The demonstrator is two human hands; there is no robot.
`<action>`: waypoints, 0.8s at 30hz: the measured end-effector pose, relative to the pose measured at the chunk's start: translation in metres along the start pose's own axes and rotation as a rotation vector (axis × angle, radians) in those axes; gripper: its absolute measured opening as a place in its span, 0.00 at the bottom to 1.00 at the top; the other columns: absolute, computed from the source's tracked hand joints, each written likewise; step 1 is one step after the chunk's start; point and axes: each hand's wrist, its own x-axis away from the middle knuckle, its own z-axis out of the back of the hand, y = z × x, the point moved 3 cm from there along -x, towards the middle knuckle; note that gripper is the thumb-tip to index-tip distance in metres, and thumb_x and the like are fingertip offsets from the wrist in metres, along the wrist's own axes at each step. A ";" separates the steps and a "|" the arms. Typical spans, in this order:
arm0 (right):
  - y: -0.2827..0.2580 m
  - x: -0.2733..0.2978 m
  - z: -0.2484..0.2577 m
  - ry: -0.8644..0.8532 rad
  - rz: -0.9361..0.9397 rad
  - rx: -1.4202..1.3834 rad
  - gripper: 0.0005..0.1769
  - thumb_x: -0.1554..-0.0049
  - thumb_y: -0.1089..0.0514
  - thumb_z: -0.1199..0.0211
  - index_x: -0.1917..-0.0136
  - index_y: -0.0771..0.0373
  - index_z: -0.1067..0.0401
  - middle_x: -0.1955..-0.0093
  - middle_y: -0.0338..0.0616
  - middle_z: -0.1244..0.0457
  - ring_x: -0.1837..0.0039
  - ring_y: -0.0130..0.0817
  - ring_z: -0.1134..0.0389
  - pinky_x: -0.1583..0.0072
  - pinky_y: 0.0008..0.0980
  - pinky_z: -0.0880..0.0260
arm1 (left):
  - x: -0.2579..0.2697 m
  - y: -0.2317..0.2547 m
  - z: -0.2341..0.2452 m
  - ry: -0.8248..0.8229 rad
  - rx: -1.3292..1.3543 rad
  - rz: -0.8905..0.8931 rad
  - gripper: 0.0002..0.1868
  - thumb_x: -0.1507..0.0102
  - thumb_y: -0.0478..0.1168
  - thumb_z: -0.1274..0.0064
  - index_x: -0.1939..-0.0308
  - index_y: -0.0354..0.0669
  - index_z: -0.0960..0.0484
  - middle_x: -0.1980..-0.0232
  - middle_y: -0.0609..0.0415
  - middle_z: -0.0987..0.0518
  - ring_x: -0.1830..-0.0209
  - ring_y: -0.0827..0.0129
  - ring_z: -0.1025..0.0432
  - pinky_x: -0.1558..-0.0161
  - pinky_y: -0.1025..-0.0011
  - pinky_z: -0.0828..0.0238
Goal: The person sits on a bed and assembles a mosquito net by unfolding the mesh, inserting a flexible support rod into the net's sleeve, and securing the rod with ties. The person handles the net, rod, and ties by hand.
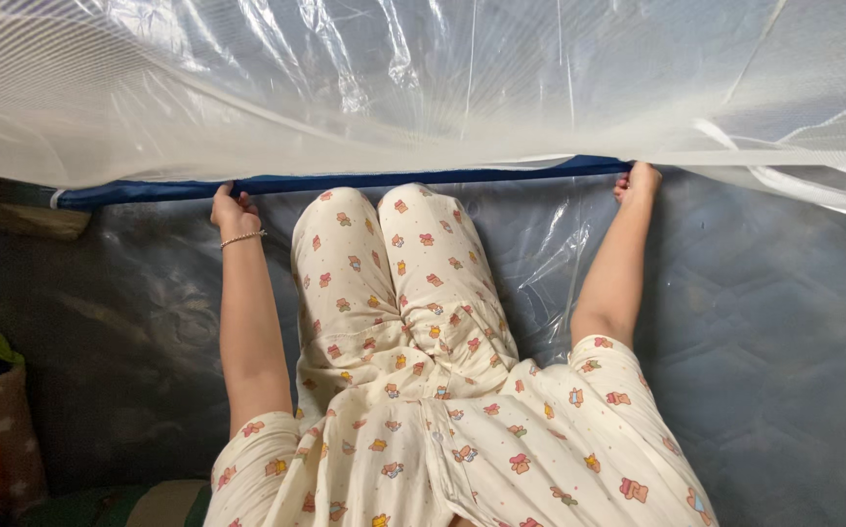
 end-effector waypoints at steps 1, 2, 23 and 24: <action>0.002 -0.006 0.002 -0.091 -0.106 -0.169 0.16 0.39 0.48 0.39 0.60 0.60 0.35 0.73 0.40 0.44 0.73 0.27 0.44 0.73 0.27 0.51 | -0.001 0.001 0.000 -0.020 -0.022 -0.008 0.07 0.38 0.34 0.42 0.68 0.37 0.23 0.74 0.55 0.24 0.83 0.75 0.32 0.83 0.77 0.46; 0.001 -0.010 0.002 -0.184 -0.211 -0.339 0.17 0.40 0.49 0.36 0.63 0.58 0.36 0.75 0.38 0.47 0.74 0.26 0.45 0.74 0.26 0.52 | -0.002 0.001 -0.002 -0.041 -0.042 -0.017 0.07 0.38 0.34 0.42 0.70 0.39 0.23 0.75 0.56 0.25 0.84 0.76 0.35 0.84 0.76 0.47; -0.036 -0.014 0.027 0.096 0.175 0.150 0.08 0.42 0.63 0.37 0.55 0.59 0.36 0.68 0.42 0.39 0.68 0.31 0.39 0.71 0.29 0.51 | -0.012 0.005 -0.038 -0.170 0.450 -0.015 0.05 0.37 0.22 0.48 0.61 0.16 0.26 0.61 0.38 0.18 0.61 0.53 0.17 0.55 0.61 0.15; -0.034 -0.018 0.027 0.034 0.077 -0.011 0.08 0.42 0.63 0.37 0.55 0.59 0.36 0.68 0.42 0.40 0.68 0.30 0.39 0.71 0.28 0.51 | -0.012 0.006 -0.035 -0.188 0.370 -0.026 0.05 0.37 0.26 0.47 0.61 0.22 0.24 0.63 0.42 0.18 0.64 0.58 0.18 0.60 0.65 0.15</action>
